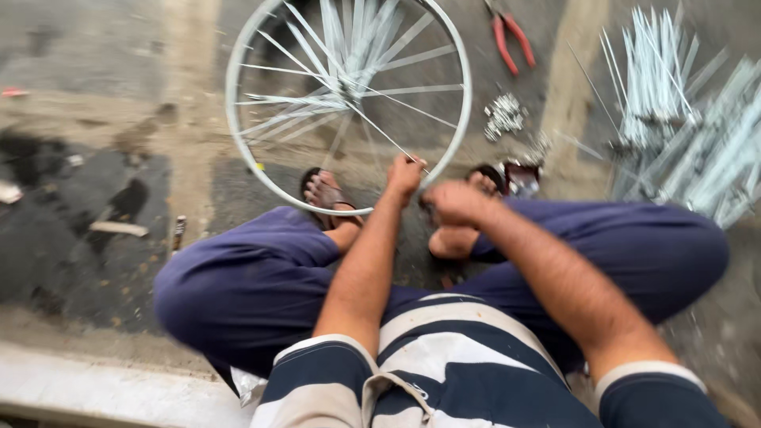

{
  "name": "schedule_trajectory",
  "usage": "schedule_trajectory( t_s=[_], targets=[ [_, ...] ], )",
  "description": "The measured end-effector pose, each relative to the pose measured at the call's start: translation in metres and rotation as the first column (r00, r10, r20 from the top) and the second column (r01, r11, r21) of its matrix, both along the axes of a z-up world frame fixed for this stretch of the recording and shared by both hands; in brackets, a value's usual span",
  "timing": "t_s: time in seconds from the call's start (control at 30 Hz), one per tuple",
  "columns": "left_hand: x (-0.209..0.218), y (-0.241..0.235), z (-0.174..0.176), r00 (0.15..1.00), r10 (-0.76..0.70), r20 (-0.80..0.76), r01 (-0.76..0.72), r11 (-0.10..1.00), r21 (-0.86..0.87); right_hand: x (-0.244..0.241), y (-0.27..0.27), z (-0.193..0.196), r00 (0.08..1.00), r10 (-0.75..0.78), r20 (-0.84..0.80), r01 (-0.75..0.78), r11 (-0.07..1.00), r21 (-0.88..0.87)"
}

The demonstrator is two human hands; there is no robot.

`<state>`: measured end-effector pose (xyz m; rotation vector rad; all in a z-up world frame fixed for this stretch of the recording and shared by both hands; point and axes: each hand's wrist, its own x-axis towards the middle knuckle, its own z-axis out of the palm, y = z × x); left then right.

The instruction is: The person is assembling a bicycle wheel by inserting spokes into the rim and hub, then securing them with nuts. They repeatedly pick up spokes and nuts, thread the spokes through the rim holes, and tighten the nuts by hand.

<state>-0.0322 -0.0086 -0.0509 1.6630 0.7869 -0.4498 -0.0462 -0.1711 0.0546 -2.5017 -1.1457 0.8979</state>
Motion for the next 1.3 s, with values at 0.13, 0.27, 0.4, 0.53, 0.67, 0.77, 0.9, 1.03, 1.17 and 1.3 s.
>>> schedule_trajectory(
  t_s=[0.13, 0.27, 0.4, 0.53, 0.67, 0.77, 0.9, 1.03, 1.17, 1.3],
  targets=[
    [-0.011, -0.004, 0.023, 0.996, -0.092, -0.014, 0.092, 0.996, 0.020, 0.079, -0.048, 0.014, 0.956, -0.288, -0.050, 0.261, 0.918, -0.297],
    [-0.007, -0.006, 0.043, 0.997, -0.077, 0.010, 0.077, 0.997, -0.002, 0.125, -0.114, -0.004, 0.535, -0.839, -0.103, 0.844, 0.535, 0.021],
    [-0.001, 0.000, 0.048, 0.996, 0.010, 0.088, -0.009, 1.000, -0.020, 0.118, -0.155, -0.045, 0.100, -0.995, -0.031, 0.980, 0.104, -0.168],
    [0.010, 0.001, 0.049, 0.984, 0.145, 0.101, -0.138, 0.988, -0.074, 0.111, -0.172, -0.070, 0.146, -0.963, 0.228, 0.983, 0.115, -0.145],
    [0.019, 0.001, 0.052, 0.982, 0.171, 0.086, -0.163, 0.983, -0.089, 0.116, -0.167, -0.072, 0.088, -0.954, 0.286, 0.974, 0.023, -0.225],
    [0.016, 0.001, 0.050, 0.986, 0.142, 0.086, -0.134, 0.987, -0.089, 0.114, -0.157, -0.071, 0.193, -0.913, 0.358, 0.966, 0.113, -0.231],
    [0.015, 0.000, 0.050, 0.984, 0.153, 0.095, -0.143, 0.984, -0.104, 0.117, -0.151, -0.067, 0.263, -0.900, 0.348, 0.946, 0.170, -0.276],
    [0.017, 0.001, 0.056, 0.988, 0.142, 0.068, -0.136, 0.987, -0.085, 0.120, -0.151, -0.073, 0.347, -0.869, 0.354, 0.928, 0.263, -0.263],
    [0.021, 0.003, 0.064, 0.990, 0.123, 0.063, -0.118, 0.990, -0.078, 0.127, -0.147, -0.089, 0.328, -0.896, 0.300, 0.945, 0.306, -0.118],
    [0.021, 0.003, 0.070, 0.995, 0.090, 0.043, -0.087, 0.994, -0.067, 0.153, -0.140, -0.094, 0.355, -0.909, 0.218, 0.917, 0.384, 0.111]
  ],
)
